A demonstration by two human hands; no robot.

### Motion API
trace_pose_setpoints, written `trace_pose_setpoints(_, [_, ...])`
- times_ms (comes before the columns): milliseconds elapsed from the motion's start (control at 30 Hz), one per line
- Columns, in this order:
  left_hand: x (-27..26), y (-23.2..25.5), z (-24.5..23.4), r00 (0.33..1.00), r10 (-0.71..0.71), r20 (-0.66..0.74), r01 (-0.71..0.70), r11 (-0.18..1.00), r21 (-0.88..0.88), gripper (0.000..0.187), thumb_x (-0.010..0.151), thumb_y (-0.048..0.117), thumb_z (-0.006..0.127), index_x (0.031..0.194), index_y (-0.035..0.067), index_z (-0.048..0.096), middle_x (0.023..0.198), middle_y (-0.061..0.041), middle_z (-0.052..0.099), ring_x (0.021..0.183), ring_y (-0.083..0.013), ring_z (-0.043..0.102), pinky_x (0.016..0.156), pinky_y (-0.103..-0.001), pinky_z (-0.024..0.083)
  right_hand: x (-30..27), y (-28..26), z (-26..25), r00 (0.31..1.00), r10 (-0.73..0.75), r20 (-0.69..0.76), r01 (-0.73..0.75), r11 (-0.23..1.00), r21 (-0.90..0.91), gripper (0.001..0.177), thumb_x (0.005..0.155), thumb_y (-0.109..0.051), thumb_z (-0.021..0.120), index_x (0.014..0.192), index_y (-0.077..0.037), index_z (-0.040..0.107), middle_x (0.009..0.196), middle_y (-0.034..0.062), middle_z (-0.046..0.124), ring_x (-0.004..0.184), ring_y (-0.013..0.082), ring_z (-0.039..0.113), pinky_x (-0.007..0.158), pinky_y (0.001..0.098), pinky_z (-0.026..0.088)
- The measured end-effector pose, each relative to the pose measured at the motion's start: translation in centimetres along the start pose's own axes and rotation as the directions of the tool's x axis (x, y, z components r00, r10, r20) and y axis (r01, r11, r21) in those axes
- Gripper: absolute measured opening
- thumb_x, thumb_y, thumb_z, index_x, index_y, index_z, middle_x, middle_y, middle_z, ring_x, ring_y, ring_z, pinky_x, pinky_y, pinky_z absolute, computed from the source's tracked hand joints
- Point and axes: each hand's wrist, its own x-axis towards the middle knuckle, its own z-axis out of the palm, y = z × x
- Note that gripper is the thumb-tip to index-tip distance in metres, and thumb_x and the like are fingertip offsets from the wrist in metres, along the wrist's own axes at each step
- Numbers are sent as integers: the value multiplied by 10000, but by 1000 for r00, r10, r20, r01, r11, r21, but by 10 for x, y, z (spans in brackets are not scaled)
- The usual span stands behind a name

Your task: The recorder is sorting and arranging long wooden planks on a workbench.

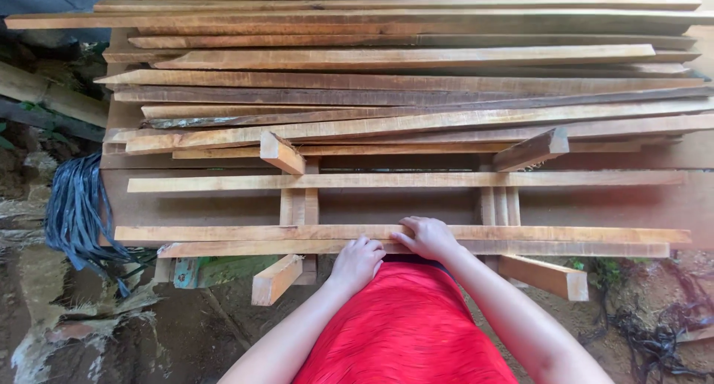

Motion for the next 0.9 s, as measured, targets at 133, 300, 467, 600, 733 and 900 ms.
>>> trace_pose_setpoints(133, [-4,6,-20,999,-22,-36,23,1000,20,258,962,279,712,1192,161,714,1269,4,633,1231,-226,573,1018,-418,486,11,-23,-21,971,143,194,-125,987,-101,639,875,-699,569,1094,-118,722,963,188,761,934,388,720,814,501,567])
trace_pose_setpoints(300, [16,-9,-36,950,-302,-73,310,939,151,787,774,488,818,1385,76,543,1354,-70,585,1271,-286,497,1110,-488,326,16,-19,-18,947,169,272,-121,975,-185,704,880,-755,514,1106,-116,708,932,215,750,912,404,723,812,509,571])
trace_pose_setpoints(467, [28,-8,-47,908,-398,128,376,912,165,830,763,515,833,1428,117,536,1385,-57,578,1328,-279,494,1187,-512,275,18,-26,-20,945,195,263,-142,968,-205,681,861,-754,567,1067,-118,699,916,191,751,899,385,727,793,502,571])
trace_pose_setpoints(600, [37,-4,-48,901,-413,132,374,895,243,1065,697,532,884,1536,83,407,1434,-85,536,1363,-298,455,1232,-583,163,14,-19,-11,998,27,-52,-30,998,-62,521,786,-562,753,951,-84,629,871,108,725,861,333,701,747,463,546])
trace_pose_setpoints(733, [33,-4,-48,915,-396,83,360,891,276,1137,662,535,899,1541,63,353,1505,-97,466,1426,-322,374,1210,-597,127,9,-37,-29,986,-2,-168,-9,998,-69,441,796,-493,813,826,-108,600,836,72,687,865,293,671,780,427,507])
trace_pose_setpoints(900, [30,-11,-33,911,-406,71,379,893,240,1072,671,542,890,1515,94,406,1496,-83,481,1407,-320,396,1196,-612,156,5,-25,-20,947,-52,-316,33,997,-64,466,852,-521,714,984,-74,702,952,96,739,924,330,682,824,425,503])
